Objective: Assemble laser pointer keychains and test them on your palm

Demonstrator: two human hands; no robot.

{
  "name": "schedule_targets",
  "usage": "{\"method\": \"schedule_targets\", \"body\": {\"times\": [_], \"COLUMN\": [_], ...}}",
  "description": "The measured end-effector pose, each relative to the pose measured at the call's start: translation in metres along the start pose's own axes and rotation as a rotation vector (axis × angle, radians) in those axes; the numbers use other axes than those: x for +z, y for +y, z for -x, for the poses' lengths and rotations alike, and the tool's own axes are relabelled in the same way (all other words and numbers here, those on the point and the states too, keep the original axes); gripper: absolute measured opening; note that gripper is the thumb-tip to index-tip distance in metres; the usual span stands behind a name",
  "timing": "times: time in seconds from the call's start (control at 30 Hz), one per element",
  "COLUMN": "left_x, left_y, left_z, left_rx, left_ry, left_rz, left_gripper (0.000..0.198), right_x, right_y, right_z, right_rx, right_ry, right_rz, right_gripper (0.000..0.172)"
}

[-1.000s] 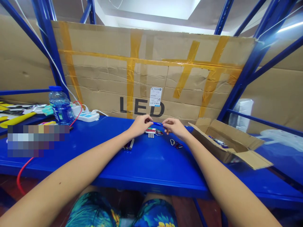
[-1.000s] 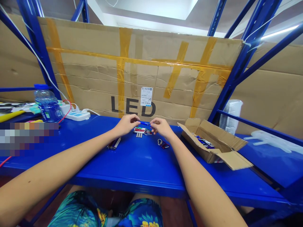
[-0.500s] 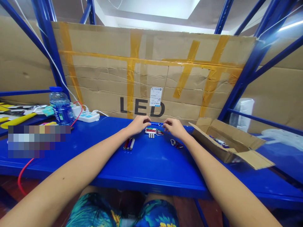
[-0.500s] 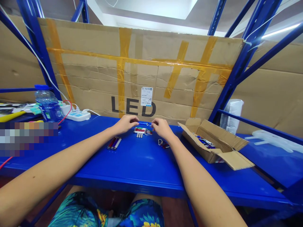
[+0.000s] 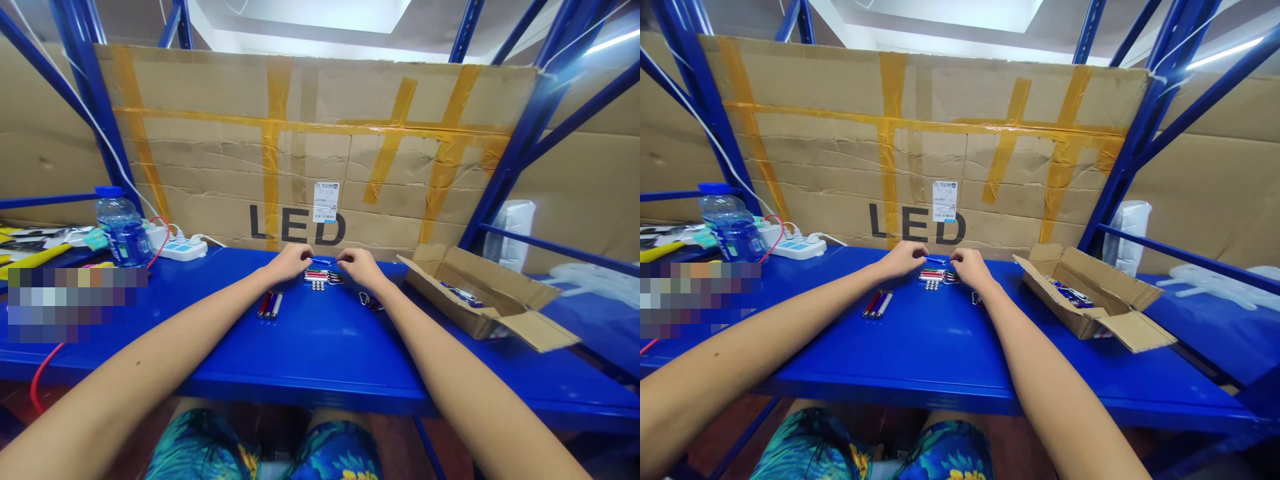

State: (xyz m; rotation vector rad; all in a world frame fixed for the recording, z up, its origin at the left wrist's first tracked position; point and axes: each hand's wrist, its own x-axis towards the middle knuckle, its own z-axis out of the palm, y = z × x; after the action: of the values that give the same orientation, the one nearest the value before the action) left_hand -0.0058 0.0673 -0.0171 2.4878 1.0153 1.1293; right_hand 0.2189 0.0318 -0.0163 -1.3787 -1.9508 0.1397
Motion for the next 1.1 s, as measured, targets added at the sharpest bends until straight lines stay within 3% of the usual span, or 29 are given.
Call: {"method": "schedule_targets", "body": {"times": [0.2, 0.43, 1.1], "left_x": [0.001, 0.014, 0.017], "left_y": [-0.013, -0.016, -0.022], "left_z": [-0.016, -0.019, -0.020], "left_rx": [-0.127, -0.150, -0.269], "left_ry": [-0.123, -0.147, -0.229], "left_rz": [-0.134, -0.193, -0.054], "left_gripper": [0.015, 0.014, 0.015], "right_x": [0.017, 0.024, 0.021], "right_y": [0.001, 0.007, 0.005], "right_z": [-0.004, -0.002, -0.002], "right_rx": [0.030, 0.098, 0.068], "right_ry": [0.017, -0.061, -0.205], "right_rz": [0.112, 0.184, 0.216], "right_gripper": [0.018, 0.021, 0.031]}}
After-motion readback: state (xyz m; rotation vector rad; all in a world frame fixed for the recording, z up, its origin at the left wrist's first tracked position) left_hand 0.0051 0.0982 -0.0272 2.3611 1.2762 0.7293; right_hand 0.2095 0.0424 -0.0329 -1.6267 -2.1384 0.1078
